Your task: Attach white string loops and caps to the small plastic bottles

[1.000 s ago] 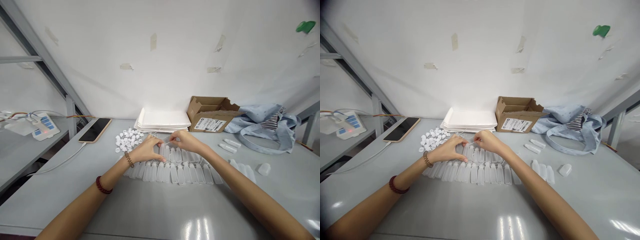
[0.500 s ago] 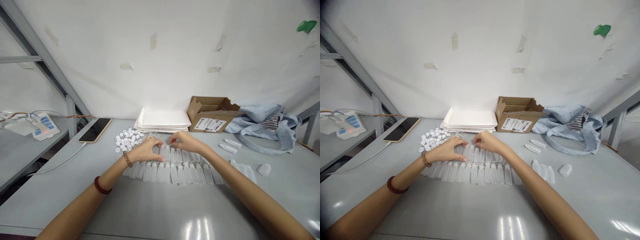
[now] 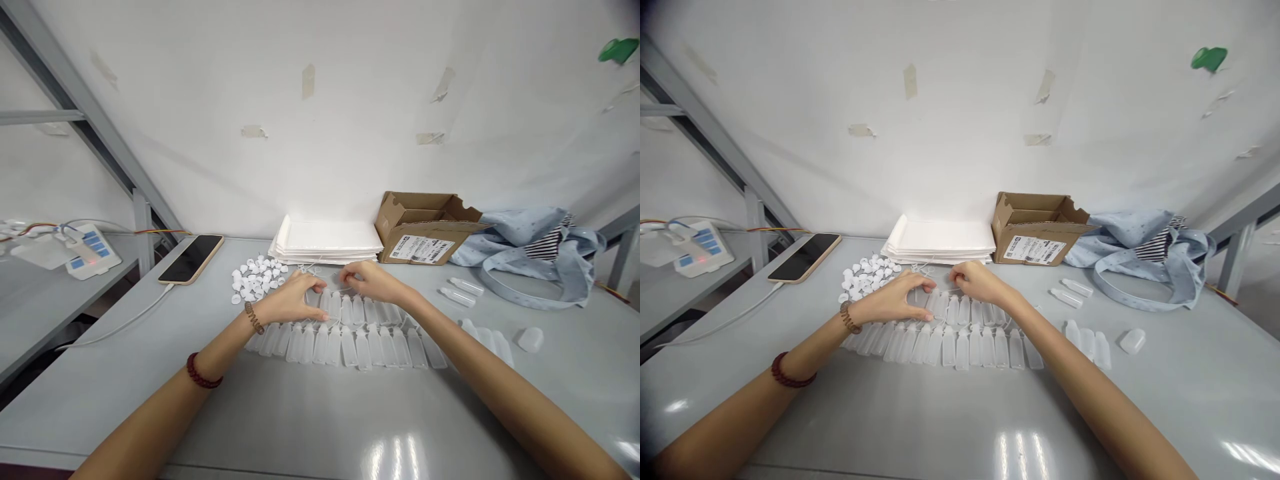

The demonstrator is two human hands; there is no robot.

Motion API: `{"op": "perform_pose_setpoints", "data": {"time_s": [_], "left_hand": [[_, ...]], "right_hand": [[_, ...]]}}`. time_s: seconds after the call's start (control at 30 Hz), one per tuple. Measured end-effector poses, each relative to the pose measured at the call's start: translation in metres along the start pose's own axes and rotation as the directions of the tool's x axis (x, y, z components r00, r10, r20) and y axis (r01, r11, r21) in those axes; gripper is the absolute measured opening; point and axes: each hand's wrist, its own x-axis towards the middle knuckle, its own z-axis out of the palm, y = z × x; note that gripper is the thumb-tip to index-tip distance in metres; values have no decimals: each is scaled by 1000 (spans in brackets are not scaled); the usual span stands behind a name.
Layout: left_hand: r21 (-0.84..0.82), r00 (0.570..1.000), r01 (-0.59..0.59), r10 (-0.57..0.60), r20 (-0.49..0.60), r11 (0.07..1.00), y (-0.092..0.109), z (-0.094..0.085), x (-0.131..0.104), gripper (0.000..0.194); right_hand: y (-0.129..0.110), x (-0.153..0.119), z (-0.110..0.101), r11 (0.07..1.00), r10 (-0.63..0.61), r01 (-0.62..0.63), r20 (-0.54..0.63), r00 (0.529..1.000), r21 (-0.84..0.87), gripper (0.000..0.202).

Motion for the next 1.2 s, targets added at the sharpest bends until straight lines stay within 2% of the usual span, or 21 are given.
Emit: {"op": "perform_pose_setpoints", "data": {"time_s": [0.07, 0.13, 0.23, 0.3, 0.43, 0.6, 0.73, 0.9, 1.03, 1.2], "left_hand": [[3, 999, 22, -22, -35, 1000, -1, -6, -2, 57], [14, 989, 64, -61, -136, 998, -4, -13, -4, 44], [101, 938, 151, -110, -328, 983, -10, -23, -7, 29], [165, 916, 191, -116, -384, 968, -12, -27, -8, 26], [236, 937, 168, -80, -341, 957, -12, -27, -7, 23], [345, 965, 123, -31, -260, 931, -8, -22, 5, 24], [438, 976, 108, -11, -219, 892, -6, -20, 20, 29], [521, 988, 79, 4, -157, 850, -3, -17, 35, 25], [521, 986, 72, 18, -164, 851, -1, -16, 35, 28], [445, 971, 68, 43, -235, 893, 4, -19, 25, 21]], "right_hand": [[2, 1, -1, 1000, 14, -14, -47, 999, -15, 29], [4, 2, -3, 999, 28, -30, -87, 996, -30, 28], [8, 0, -11, 997, 58, -65, -139, 989, -51, 27], [10, -4, -20, 993, 83, -96, -173, 981, -67, 26], [13, -19, -45, 980, 147, -173, -232, 962, -99, 24], [24, -55, -71, 948, 238, -287, -296, 925, -134, 23], [44, -93, -83, 901, 320, -403, -383, 867, -159, 21], [69, -133, -96, 833, 398, -524, -468, 789, -177, 20], [81, -143, -101, 794, 433, -563, -437, 789, -230, 17], [86, -138, -90, 802, 441, -535, -341, 830, -264, 14]]}}
